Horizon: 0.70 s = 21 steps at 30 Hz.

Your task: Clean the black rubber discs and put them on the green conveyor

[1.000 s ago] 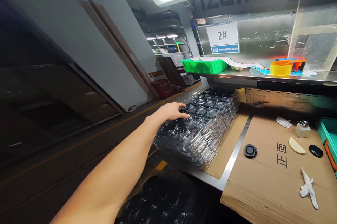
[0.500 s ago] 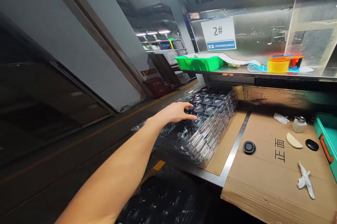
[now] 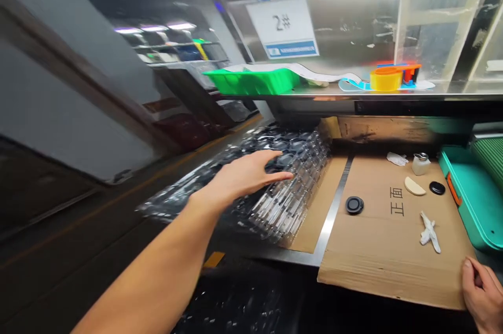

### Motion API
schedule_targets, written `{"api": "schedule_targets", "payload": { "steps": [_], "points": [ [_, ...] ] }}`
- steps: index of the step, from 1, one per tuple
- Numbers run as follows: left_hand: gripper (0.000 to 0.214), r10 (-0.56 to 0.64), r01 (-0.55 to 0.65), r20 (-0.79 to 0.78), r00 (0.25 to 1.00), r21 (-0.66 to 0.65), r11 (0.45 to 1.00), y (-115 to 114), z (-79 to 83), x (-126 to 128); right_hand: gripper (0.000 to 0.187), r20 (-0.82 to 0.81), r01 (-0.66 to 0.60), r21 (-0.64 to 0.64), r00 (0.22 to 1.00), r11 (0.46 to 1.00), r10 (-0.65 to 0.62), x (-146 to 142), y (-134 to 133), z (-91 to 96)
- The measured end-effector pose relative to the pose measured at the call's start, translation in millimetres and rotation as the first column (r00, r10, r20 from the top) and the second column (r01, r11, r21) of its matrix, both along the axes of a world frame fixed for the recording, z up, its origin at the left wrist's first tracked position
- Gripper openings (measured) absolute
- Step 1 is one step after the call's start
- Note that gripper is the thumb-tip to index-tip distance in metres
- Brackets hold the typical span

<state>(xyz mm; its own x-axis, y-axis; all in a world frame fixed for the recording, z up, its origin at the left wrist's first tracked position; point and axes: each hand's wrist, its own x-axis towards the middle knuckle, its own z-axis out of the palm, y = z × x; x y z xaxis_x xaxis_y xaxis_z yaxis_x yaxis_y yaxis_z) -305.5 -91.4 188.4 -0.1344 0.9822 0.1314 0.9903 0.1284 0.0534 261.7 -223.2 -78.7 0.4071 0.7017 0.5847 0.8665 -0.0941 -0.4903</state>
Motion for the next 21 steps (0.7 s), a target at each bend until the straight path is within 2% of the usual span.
{"api": "schedule_targets", "payload": {
  "steps": [3,5,7,8,10,11,13,16,18,21],
  "points": [
    [0.076,-0.147,0.143,0.005,0.989,0.201,0.969,-20.5,-11.0,29.4,0.043,-0.049,-0.138,0.006,0.989,0.99,0.138,-11.4,0.4,13.9],
    [0.069,-0.34,0.308,0.105,0.934,0.24,0.921,-35.1,-28.9,58.0,0.035,-0.07,-0.244,0.039,0.967,0.969,0.246,-26.9,6.3,26.5],
    [0.066,-0.483,0.45,0.211,0.85,0.185,0.873,-47.2,-55.7,89.9,0.031,-0.05,-0.357,-0.029,0.933,0.934,0.355,-45.0,18.6,39.6],
    [0.065,-0.522,0.504,0.244,0.817,0.139,0.853,-51.4,-71.2,105.3,0.03,-0.016,-0.359,-0.078,0.933,0.93,0.359,-53.3,26.8,45.4],
    [0.059,-0.559,0.567,0.265,0.786,0.051,0.822,-54.2,-102.4,130.9,0.033,0.08,-0.261,-0.25,0.954,0.932,0.289,-65.6,46.0,54.3],
    [0.056,-0.565,0.579,0.264,0.782,0.028,0.815,-52.3,-116.6,140.4,0.035,0.106,-0.225,-0.34,0.956,0.913,0.274,-69.5,56.3,57.5],
    [0.054,-0.555,0.569,0.26,0.79,0.025,0.822,-41.3,-139.7,152.4,0.034,0.11,-0.221,-0.495,0.944,0.84,0.312,-74.1,77.6,62.2],
    [0.068,-0.498,0.506,0.272,0.824,0.043,0.861,-11.0,-161.9,159.6,0.023,0.054,-0.369,-0.602,0.866,0.708,0.497,-79.6,109.1,68.6],
    [0.085,-0.458,0.482,0.306,0.835,-0.002,0.876,11.2,-171.8,162.9,0.019,0.006,-0.506,-0.611,0.767,0.609,0.642,-84.9,127.5,72.8],
    [0.095,-0.419,0.499,0.382,0.824,-0.139,0.855,35.7,-182.7,168.4,0.023,-0.141,-0.732,-0.544,0.561,0.409,0.816,-92.2,148.1,76.6]
  ]
}}
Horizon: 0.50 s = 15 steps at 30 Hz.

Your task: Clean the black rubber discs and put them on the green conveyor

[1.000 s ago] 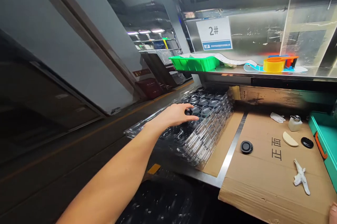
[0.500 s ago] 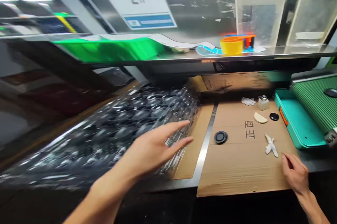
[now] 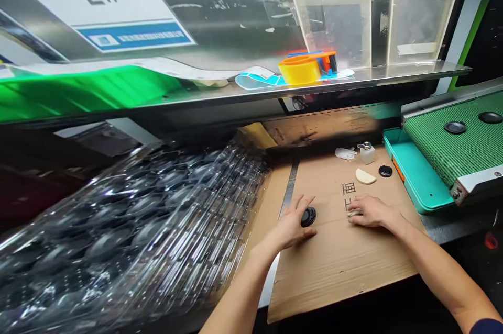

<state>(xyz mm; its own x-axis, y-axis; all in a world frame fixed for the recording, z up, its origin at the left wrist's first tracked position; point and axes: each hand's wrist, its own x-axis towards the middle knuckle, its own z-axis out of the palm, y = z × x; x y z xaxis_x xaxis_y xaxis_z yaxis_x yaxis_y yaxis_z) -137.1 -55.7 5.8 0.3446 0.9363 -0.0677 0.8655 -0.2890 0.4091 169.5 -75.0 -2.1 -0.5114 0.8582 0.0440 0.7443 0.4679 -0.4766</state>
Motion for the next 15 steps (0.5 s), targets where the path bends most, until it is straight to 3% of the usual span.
{"api": "schedule_targets", "payload": {
  "steps": [2,5,8,12,13,15],
  "points": [
    [0.088,-0.043,0.044,0.009,0.999,-0.069,0.997,8.1,-4.5,2.7,0.023,-0.145,-0.033,0.001,0.989,0.999,0.033,-1.1,10.7,0.9],
    [0.066,-0.084,0.087,0.055,0.995,-0.059,0.994,11.3,-7.4,3.9,0.022,-0.278,0.165,0.078,0.951,0.983,-0.137,5.0,30.4,2.4],
    [0.052,-0.095,0.097,0.09,0.991,-0.02,0.995,10.3,-8.0,4.0,0.027,-0.313,0.385,0.166,0.894,0.908,-0.322,18.5,58.9,5.0],
    [0.051,-0.108,0.109,0.035,0.993,-0.025,0.994,7.7,-8.3,2.1,0.032,-0.355,0.626,0.228,0.767,0.746,-0.535,39.2,91.1,1.9],
    [0.054,-0.108,0.109,0.013,0.994,-0.035,0.993,7.4,-8.1,0.8,0.033,-0.339,0.642,0.247,0.759,0.726,-0.556,42.2,94.4,-1.3],
    [0.064,-0.103,0.101,-0.035,0.994,-0.056,0.993,8.3,-6.5,-1.5,0.034,-0.259,0.588,0.31,0.808,0.747,-0.529,42.0,94.3,-10.2]
  ]
}}
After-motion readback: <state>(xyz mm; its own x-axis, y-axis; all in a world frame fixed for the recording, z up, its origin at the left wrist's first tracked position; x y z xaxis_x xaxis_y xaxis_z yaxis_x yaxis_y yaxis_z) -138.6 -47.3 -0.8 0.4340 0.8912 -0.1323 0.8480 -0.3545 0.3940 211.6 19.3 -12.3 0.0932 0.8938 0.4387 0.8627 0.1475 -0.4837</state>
